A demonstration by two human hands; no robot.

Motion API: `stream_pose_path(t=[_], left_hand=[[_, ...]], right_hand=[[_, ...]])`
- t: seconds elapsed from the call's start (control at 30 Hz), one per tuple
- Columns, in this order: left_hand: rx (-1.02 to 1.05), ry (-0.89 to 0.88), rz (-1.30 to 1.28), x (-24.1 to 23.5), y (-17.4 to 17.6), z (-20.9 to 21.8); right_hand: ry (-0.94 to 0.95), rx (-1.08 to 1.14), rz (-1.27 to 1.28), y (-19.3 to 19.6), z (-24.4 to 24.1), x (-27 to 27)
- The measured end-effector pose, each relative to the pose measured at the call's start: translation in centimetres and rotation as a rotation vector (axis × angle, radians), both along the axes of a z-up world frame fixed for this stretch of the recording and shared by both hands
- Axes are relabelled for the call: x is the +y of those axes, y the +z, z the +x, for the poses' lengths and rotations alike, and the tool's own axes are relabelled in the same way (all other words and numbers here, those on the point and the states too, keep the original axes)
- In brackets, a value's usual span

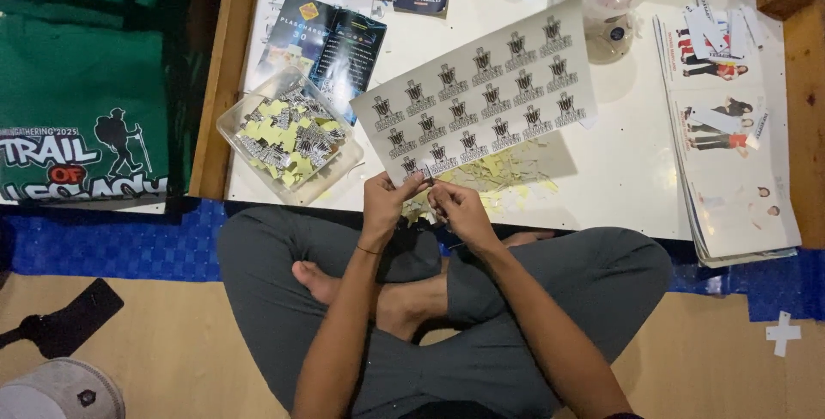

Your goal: The person sits cross-legged on the floor and peels small stickers from a sheet. They remove the backing paper from each sticker and place the peeled stickers into a clear plastic container.

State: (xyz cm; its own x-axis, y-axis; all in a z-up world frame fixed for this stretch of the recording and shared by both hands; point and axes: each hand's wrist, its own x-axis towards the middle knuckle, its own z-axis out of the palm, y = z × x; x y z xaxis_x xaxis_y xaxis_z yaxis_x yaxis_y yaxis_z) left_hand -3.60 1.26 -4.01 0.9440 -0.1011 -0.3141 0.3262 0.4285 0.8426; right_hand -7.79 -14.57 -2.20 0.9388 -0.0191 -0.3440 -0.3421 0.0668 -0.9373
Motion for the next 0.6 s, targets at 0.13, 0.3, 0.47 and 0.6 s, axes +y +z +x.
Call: stream_pose_path(t=[0.13,0.3,0.47,0.6], left_hand=[[0.019,0.007,-0.02,-0.1,-0.2,0.0],[-0.002,-0.023,-0.019,-0.1,-0.1,0.1],[0.003,-0.04,-0.007,-0.2,0.1,0.0],[-0.003,-0.065,0.012,0.0,-0.4,0.0]], right_hand=[[-0.006,0.005,0.016,1.3,-0.2,0.5],[-0.036,0.004,-0.01,2.2,-0.3,0.8],[-0.074,0.001,0.011,0.8,-0.2,0.8],[-0.095,-0.005,0.015,0.1,-0.3,0.5]])
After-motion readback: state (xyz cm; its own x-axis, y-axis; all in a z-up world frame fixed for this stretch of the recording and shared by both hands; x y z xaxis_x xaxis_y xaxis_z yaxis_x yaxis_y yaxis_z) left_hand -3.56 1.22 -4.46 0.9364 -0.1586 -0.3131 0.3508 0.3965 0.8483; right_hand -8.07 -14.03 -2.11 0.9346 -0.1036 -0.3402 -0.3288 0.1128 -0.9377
